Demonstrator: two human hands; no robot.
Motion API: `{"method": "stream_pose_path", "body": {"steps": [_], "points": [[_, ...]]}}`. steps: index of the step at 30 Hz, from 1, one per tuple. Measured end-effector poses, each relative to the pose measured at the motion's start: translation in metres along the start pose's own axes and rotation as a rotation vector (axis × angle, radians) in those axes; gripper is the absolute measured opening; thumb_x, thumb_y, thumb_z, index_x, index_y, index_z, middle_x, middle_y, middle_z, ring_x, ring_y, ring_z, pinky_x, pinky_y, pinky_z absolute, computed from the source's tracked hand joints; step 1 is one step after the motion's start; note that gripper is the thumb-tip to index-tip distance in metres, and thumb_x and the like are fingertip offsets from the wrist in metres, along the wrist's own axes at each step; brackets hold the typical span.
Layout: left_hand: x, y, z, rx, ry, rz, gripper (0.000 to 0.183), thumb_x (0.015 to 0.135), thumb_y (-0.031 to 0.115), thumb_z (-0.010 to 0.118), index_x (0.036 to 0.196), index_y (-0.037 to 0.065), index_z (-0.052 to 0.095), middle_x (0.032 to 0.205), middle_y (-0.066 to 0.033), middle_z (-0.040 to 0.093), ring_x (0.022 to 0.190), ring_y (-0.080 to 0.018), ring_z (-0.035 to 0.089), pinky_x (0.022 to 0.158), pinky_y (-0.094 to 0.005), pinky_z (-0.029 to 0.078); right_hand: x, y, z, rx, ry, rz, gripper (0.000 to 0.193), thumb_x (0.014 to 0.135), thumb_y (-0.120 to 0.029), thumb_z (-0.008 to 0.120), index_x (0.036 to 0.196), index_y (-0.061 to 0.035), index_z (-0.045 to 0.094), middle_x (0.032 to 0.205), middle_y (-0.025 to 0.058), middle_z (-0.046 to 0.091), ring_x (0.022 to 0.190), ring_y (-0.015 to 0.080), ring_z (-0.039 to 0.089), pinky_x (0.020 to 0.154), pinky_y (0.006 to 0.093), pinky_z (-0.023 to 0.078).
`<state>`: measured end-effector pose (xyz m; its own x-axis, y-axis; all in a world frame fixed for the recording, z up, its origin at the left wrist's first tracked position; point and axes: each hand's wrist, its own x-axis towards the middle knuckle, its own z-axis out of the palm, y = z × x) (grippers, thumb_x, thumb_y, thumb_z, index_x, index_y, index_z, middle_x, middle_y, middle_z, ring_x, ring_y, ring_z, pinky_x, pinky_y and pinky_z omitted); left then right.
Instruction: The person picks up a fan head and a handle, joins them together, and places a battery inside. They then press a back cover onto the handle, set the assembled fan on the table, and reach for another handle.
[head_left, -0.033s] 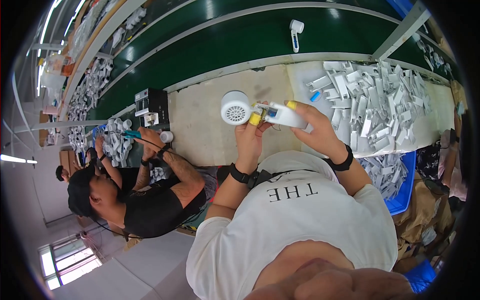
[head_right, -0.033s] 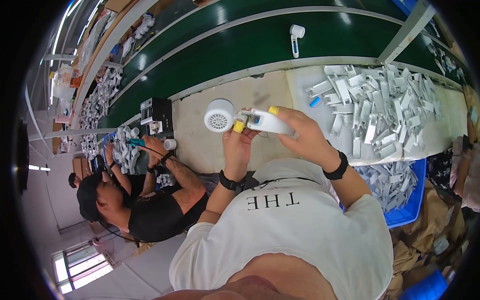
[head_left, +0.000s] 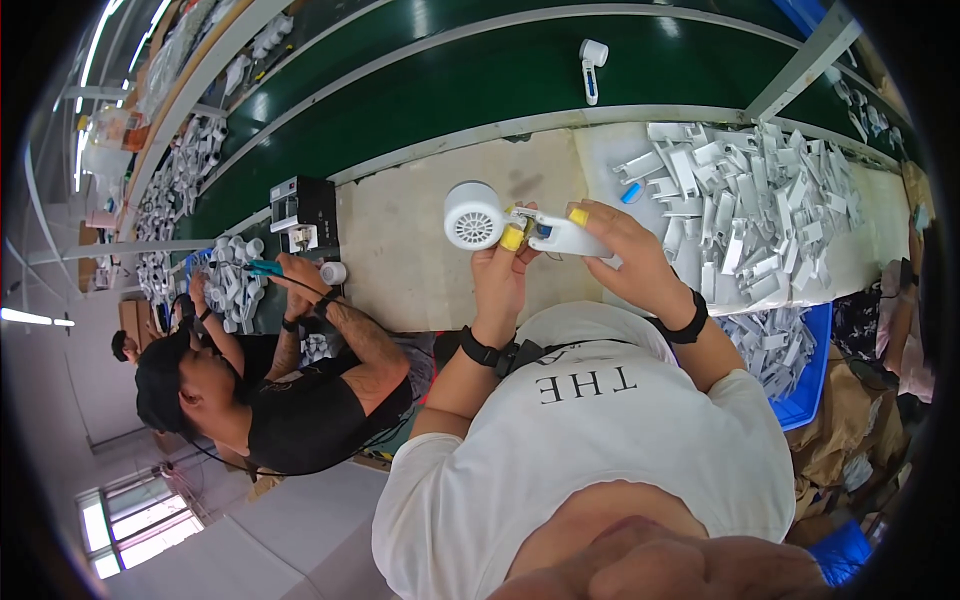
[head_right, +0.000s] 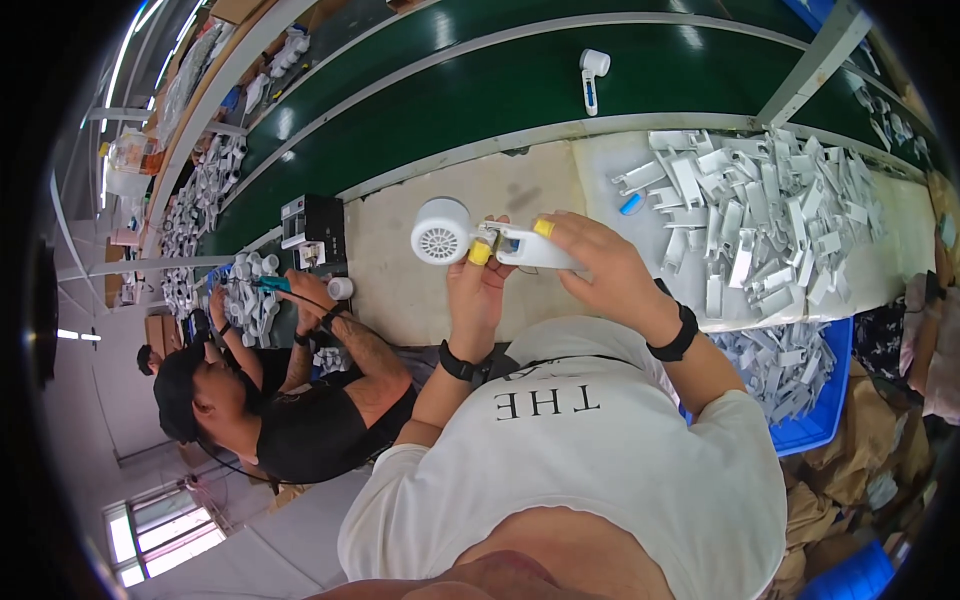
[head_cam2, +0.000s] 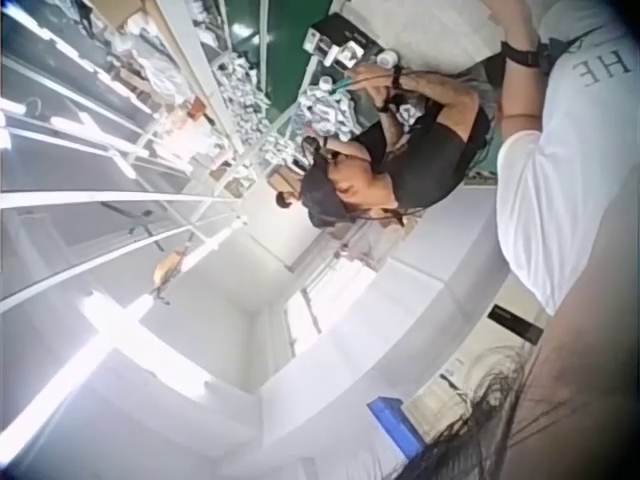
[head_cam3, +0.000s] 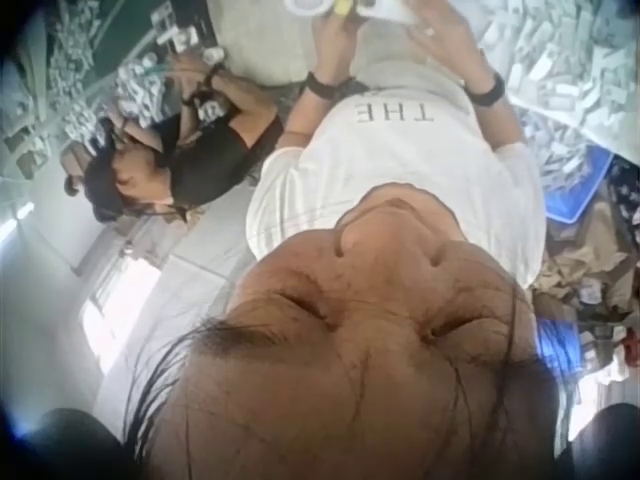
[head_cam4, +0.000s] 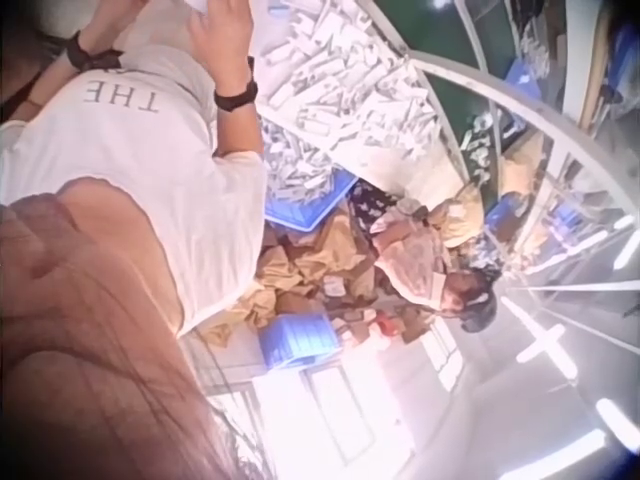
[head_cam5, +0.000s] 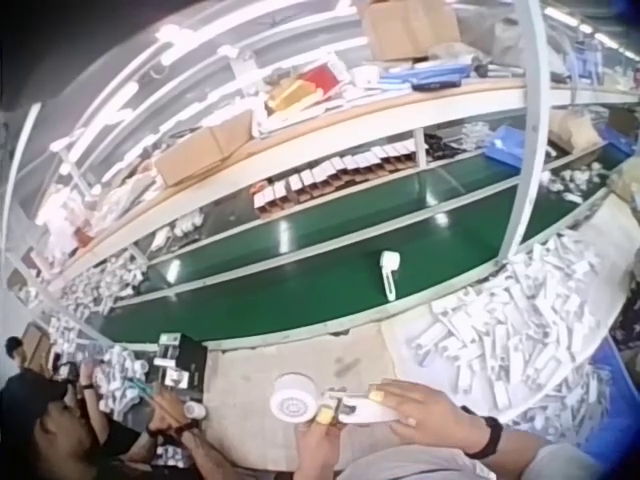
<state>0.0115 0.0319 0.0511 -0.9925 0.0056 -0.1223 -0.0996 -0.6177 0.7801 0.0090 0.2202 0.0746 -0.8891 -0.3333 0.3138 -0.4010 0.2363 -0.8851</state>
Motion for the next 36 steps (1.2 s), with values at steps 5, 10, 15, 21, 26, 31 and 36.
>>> {"method": "stream_pose_path", "body": {"steps": [5,10,15,21,26,31,36], "points": [[-0.001,-0.005,0.007,0.001,0.023,0.035,0.033,0.087,0.01,0.053,0.118,0.0,0.048,0.117,-0.0151,0.054,0.102,-0.0193,0.056,0.081,-0.0305,0.049,0.005,-0.006,0.004,-0.404,-0.023,-0.169,0.053,0.067,0.002,0.061,0.117,-0.0082,0.05,0.126,0.0108,0.047,0.116,0.0315,0.045,0.093,0.0374,0.041],[-0.005,-0.009,0.016,0.03,0.041,0.071,0.033,0.087,0.008,0.053,0.118,-0.001,0.048,0.116,-0.0131,0.054,0.103,-0.0187,0.054,0.084,-0.0295,0.046,0.009,-0.006,0.01,-0.453,0.014,-0.181,0.049,0.067,0.001,0.061,0.115,-0.0069,0.051,0.124,0.0136,0.048,0.11,0.0319,0.049,0.091,0.0365,0.042],[-0.002,-0.013,0.025,0.322,0.087,0.286,0.03,0.087,0.004,0.051,0.115,-0.004,0.048,0.114,-0.0113,0.055,0.103,-0.0191,0.053,0.09,-0.0294,0.041,0.012,-0.004,0.018,-0.533,0.084,-0.17,0.048,0.067,0.001,0.06,0.114,-0.0048,0.05,0.121,0.0154,0.049,0.105,0.0322,0.051,0.088,0.0368,0.044],[0.001,-0.011,0.025,0.095,0.075,0.278,0.033,0.088,0.006,0.051,0.118,-0.004,0.044,0.115,-0.0125,0.054,0.104,-0.0208,0.053,0.09,-0.0313,0.042,0.02,-0.012,0.014,-0.574,0.063,-0.177,0.049,0.068,0.001,0.058,0.115,-0.0048,0.049,0.118,0.015,0.051,0.102,0.0322,0.053,0.085,0.0374,0.046],[0.008,-0.009,0.016,-0.037,0.105,0.089,0.033,0.089,0.013,0.049,0.119,0.001,0.045,0.115,-0.0127,0.054,0.1,-0.0198,0.055,0.086,-0.0322,0.046,0.02,-0.015,-0.003,-0.519,-0.015,-0.207,0.051,0.067,0.0,0.059,0.116,-0.0054,0.049,0.117,0.0145,0.052,0.101,0.0313,0.053,0.085,0.0377,0.045],[0.021,-0.004,0.002,-0.191,0.148,-0.019,0.034,0.09,0.018,0.048,0.12,0.003,0.045,0.116,-0.0109,0.053,0.094,-0.017,0.056,0.079,-0.0308,0.048,0.012,-0.012,-0.006,-0.33,0.136,-0.087,0.055,0.065,0.001,0.061,0.118,-0.0062,0.049,0.115,0.0134,0.053,0.102,0.0311,0.052,0.085,0.0371,0.043],[0.022,-0.006,0.004,-0.1,0.127,0.014,0.038,0.091,0.024,0.047,0.121,0.002,0.044,0.118,-0.008,0.052,0.103,-0.0168,0.052,0.084,-0.0297,0.045,0.009,-0.012,0.017,-0.541,0.077,-0.15,0.052,0.066,0.001,0.06,0.116,-0.0047,0.05,0.116,0.0127,0.052,0.105,0.03,0.051,0.085,0.0374,0.042]]}}
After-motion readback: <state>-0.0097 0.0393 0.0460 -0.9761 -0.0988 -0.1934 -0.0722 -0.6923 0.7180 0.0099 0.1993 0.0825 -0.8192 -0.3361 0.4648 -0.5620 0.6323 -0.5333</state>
